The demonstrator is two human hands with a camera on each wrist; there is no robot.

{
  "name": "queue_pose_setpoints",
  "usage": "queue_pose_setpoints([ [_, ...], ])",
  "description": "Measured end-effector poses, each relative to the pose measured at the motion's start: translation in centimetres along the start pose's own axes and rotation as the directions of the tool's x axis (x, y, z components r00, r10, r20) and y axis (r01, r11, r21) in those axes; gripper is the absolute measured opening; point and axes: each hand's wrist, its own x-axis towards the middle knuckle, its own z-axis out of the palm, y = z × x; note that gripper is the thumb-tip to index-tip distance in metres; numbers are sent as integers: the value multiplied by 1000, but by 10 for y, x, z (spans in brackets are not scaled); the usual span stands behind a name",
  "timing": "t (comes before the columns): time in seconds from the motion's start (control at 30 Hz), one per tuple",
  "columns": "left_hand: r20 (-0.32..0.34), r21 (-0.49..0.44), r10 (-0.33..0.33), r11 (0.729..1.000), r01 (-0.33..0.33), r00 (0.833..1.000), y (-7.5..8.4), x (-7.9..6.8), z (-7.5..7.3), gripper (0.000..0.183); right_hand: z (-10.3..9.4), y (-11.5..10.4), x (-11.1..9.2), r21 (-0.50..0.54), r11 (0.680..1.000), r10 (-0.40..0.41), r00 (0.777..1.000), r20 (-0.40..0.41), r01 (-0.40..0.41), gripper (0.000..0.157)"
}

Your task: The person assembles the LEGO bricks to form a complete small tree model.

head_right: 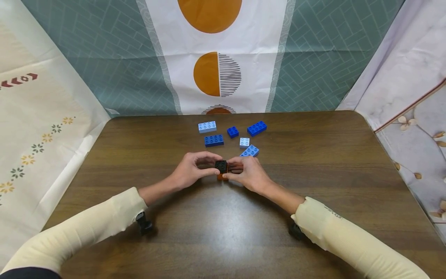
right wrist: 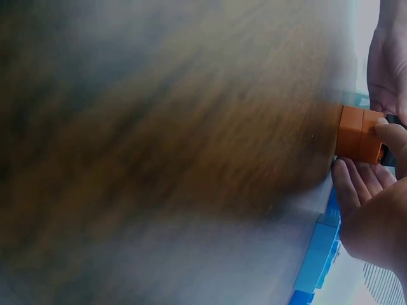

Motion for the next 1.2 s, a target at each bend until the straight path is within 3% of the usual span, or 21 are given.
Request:
queue_pose_setpoints([
  [0.37,-37,-84,-69,994,66,997,-4,-4,7,30,1,-1,0,0,1000,21,1000,8,-21,36],
  [0.93,-41,-122,-47,992,41,998,-7,-6,9,31,0,-4,-2,-2,999,37,999,14,-37,42],
  [1.2,-41,-125,-25,992,20,999,-9,-7,9,31,-4,-9,-6,46,999,-23,997,-68,26,41],
])
